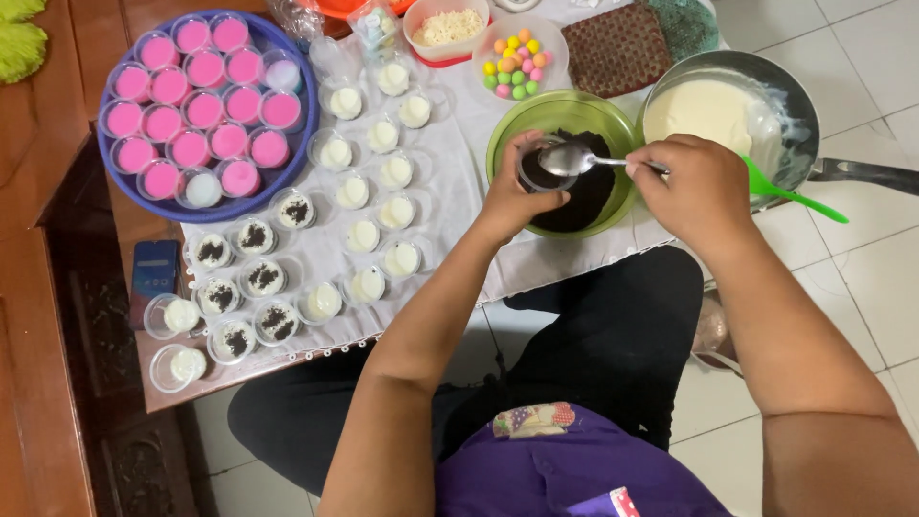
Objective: Assembling individual dessert cups by layering dark crumbs and white cream using a spoon and spatula
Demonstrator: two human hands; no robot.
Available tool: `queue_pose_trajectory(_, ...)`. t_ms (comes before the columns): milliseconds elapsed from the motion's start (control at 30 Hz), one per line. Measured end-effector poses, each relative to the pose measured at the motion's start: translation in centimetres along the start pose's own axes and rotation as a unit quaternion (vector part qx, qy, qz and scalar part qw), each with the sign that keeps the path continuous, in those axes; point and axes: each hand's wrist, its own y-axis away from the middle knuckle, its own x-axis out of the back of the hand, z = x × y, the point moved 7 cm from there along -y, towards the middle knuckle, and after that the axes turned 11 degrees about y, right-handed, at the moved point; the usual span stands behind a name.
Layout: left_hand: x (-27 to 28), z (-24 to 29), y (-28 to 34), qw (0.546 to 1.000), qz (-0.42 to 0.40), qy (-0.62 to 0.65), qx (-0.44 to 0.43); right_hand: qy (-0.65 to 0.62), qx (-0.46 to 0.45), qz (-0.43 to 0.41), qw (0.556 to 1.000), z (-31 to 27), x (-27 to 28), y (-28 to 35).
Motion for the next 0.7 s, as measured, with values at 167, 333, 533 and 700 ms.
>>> queue_pose_trajectory(167,-1.5,1.9,0.9,0.994,-0.045,-0.036,-0.092,-0.005,-0.021,-0.079,0.997,-1.8,0.1,-0.5)
queue_pose_trajectory(333,-1.4,3.8,1.8,0.992,-0.041,-0.037,-0.115,0.002,-0.025,-0.100,0.995,-2.6,0.6,-0.8)
queue_pose_trajectory(533,-2.1,6.5,3.2,0.982,-0.058,-0.090,-0.156,0.001,-0.027,-0.094,0.995,-3.0,0.8,-0.9)
queue_pose_trajectory(700,-1.0,7.0,3.2,0.972,0.011,-0.127,-0.197,-0.031,-0.027,-0.096,0.995,-3.4,0.9,-0.5)
